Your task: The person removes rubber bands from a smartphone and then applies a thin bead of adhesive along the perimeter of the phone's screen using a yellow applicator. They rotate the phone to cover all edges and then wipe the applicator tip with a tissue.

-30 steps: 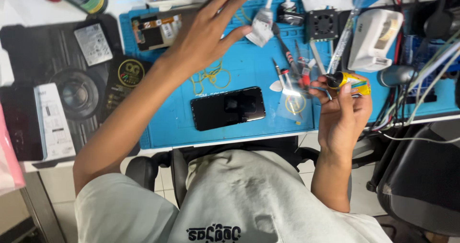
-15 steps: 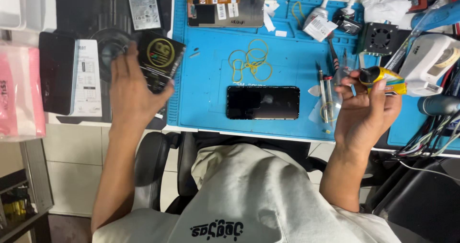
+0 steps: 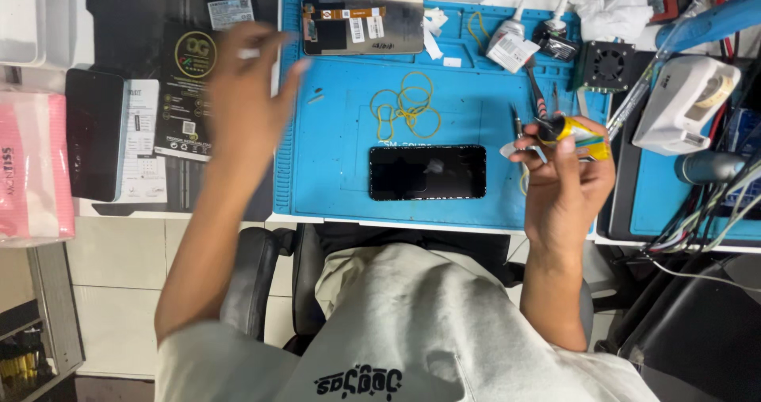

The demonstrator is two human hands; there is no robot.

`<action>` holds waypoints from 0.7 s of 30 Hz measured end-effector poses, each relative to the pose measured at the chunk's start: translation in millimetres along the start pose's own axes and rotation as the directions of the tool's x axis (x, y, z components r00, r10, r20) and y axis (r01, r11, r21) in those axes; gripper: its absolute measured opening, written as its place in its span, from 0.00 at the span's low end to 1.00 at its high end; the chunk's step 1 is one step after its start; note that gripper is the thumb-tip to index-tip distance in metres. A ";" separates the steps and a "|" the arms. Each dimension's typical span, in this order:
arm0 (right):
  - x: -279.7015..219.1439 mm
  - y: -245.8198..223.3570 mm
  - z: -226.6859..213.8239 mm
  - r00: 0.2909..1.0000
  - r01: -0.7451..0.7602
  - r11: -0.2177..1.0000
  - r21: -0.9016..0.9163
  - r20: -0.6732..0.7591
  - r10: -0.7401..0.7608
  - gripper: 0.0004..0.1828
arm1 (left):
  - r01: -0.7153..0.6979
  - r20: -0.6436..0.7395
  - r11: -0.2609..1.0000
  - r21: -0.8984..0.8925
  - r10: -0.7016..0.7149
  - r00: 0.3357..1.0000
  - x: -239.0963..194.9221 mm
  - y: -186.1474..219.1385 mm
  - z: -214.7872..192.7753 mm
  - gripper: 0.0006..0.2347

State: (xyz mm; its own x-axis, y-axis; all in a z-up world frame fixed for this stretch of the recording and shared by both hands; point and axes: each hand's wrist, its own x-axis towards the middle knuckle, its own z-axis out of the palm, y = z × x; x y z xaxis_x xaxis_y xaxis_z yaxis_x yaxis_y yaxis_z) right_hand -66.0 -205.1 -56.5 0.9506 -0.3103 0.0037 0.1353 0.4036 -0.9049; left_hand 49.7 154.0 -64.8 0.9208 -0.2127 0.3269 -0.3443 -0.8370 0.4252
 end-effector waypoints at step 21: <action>10.3 -15.9 -5.7 0.998 0.065 0.998 -0.005 -0.016 -0.065 0.15 | -0.522 0.120 0.846 0.105 0.510 0.852 110.3 98.8 131.5 0.05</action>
State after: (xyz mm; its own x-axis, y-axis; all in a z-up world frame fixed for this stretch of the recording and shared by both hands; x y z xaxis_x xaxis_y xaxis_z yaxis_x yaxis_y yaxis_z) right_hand -59.9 -219.6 -44.5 0.9352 -0.3498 0.0560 0.1955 0.3779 -0.9050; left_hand 141.4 -18.4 -97.7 0.6303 -0.6687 0.3944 -0.7529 -0.6503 0.1008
